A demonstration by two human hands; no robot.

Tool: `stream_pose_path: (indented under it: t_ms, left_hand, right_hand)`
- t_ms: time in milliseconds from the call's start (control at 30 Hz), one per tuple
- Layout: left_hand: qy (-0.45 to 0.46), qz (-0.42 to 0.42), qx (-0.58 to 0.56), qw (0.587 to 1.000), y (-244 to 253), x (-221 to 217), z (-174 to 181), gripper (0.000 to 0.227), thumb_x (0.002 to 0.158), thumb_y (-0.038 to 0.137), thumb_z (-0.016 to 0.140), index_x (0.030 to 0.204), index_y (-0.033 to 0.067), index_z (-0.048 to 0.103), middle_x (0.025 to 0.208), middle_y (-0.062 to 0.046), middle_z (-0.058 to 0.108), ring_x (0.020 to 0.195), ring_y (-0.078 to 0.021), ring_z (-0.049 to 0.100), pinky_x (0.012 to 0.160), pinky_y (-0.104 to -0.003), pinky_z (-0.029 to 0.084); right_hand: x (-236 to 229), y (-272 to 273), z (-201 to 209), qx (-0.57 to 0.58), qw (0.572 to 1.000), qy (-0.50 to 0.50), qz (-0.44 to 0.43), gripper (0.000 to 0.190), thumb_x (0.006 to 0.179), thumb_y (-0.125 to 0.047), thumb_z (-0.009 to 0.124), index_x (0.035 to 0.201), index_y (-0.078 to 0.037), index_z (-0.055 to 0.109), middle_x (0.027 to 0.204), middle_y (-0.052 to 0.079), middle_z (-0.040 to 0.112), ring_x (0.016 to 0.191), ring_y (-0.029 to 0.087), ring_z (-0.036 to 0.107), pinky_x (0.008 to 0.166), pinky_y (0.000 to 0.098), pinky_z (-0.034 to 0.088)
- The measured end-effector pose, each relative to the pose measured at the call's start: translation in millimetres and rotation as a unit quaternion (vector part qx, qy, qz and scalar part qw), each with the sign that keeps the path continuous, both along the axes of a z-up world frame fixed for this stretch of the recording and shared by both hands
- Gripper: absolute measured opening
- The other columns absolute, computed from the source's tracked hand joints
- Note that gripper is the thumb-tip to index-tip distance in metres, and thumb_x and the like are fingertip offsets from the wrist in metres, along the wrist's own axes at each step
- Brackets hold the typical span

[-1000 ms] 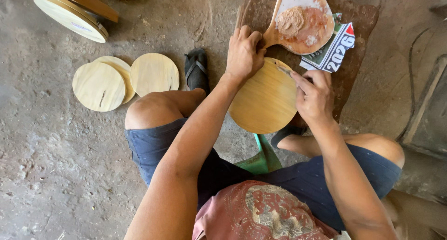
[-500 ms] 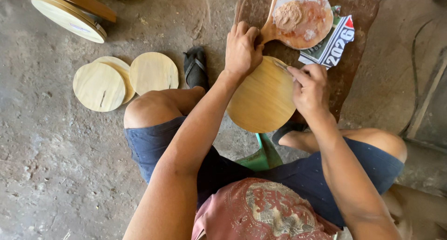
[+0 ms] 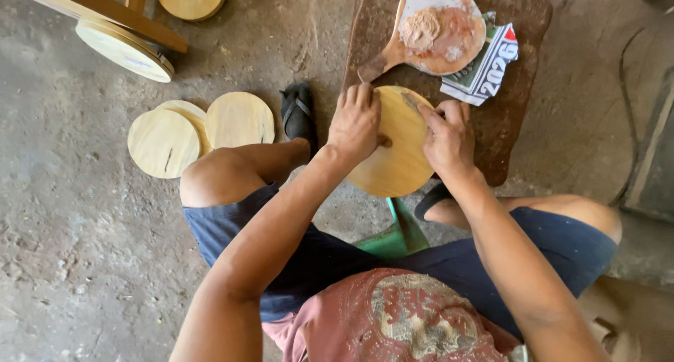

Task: The person sits on a stool and uses a knife to scoop a paste from a wooden scoop, then spreads it into a crack on a round wooden disc. They repeat this process on multiple discs, occasionally picking up a new disc from a stack on the floor.

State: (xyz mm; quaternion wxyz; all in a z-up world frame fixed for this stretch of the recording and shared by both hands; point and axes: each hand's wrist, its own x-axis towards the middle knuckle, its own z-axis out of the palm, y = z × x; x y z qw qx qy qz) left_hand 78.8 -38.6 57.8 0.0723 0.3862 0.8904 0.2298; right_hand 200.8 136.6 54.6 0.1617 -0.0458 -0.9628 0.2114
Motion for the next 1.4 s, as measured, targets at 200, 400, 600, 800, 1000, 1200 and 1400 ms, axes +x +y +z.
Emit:
stream_pose_path:
  t_ms: [200,400,600,800,1000,1200,1400]
  left_hand:
    - [-0.071,0.030,-0.121,0.990,13.4,9.2,3.4,0.092,0.052,0.040,0.097,0.122,-0.0051,0.058,0.125,-0.014,0.050,0.123,-0.0336,0.046,0.093,-0.049,0.050]
    - [-0.071,0.019,-0.160,0.984,16.5,7.2,14.6,0.090,0.056,0.040,0.096,0.120,-0.0090,0.058,0.125,-0.015,0.049,0.122,-0.0328,0.046,0.086,-0.051,0.053]
    - [-0.071,0.019,-0.145,0.987,14.0,7.9,18.6,0.081,0.057,0.035,0.096,0.117,-0.0065,0.062,0.126,-0.016,0.049,0.122,-0.0336,0.046,0.086,-0.052,0.053]
    - [-0.076,0.034,-0.145,0.986,20.3,7.7,14.3,0.080,0.053,0.032,0.096,0.114,-0.0083,0.064,0.124,-0.015,0.049,0.121,-0.0334,0.047,0.083,-0.052,0.054]
    - [-0.057,0.045,-0.153,0.986,26.4,8.5,7.2,0.056,0.061,0.022,0.088,0.105,-0.0063,0.068,0.121,-0.015,0.050,0.119,-0.0334,0.048,0.079,-0.052,0.055]
    - [-0.068,0.036,-0.164,0.983,28.0,7.9,7.8,0.050,0.062,0.022,0.086,0.103,-0.0033,0.070,0.120,-0.015,0.050,0.118,-0.0336,0.048,0.079,-0.052,0.054]
    - [-0.047,0.031,-0.154,0.986,25.4,9.1,4.2,0.046,0.066,0.021,0.082,0.102,-0.0057,0.070,0.119,-0.016,0.050,0.116,-0.0342,0.048,0.077,-0.053,0.054]
  right_hand:
    - [13.6,2.9,-8.4,-0.049,0.997,-0.038,-0.048,0.029,0.086,0.006,0.067,0.109,-0.008,0.080,0.097,0.012,0.066,0.096,0.033,0.063,0.084,0.0426,0.053]
    - [14.5,10.4,-8.3,-0.085,0.991,-0.014,-0.098,0.025,0.092,0.005,0.067,0.112,-0.006,0.078,0.101,0.014,0.068,0.091,0.033,0.068,0.081,0.0412,0.055]
    - [2.1,12.4,-16.7,-0.027,0.997,-0.013,-0.072,0.026,0.089,0.005,0.069,0.111,-0.006,0.079,0.101,0.012,0.068,0.097,0.033,0.064,0.084,0.0425,0.053]
    - [7.4,4.6,-16.8,-0.009,0.999,0.001,-0.043,0.031,0.087,0.006,0.069,0.115,-0.004,0.079,0.102,0.012,0.063,0.102,0.034,0.059,0.089,0.0426,0.051]
    - [8.2,-2.6,-17.4,-0.015,0.999,-0.009,-0.040,0.035,0.087,0.010,0.066,0.117,-0.004,0.079,0.101,0.011,0.064,0.099,0.033,0.059,0.087,0.0419,0.051]
    - [13.9,16.8,-5.3,-0.129,0.987,-0.062,-0.080,0.025,0.094,0.004,0.067,0.113,-0.007,0.079,0.104,0.011,0.067,0.097,0.029,0.066,0.085,0.0381,0.054]
    - [32.1,23.6,-5.1,-0.098,0.986,-0.065,-0.116,0.025,0.095,0.003,0.068,0.115,-0.007,0.079,0.105,0.012,0.068,0.098,0.029,0.067,0.087,0.0394,0.054]
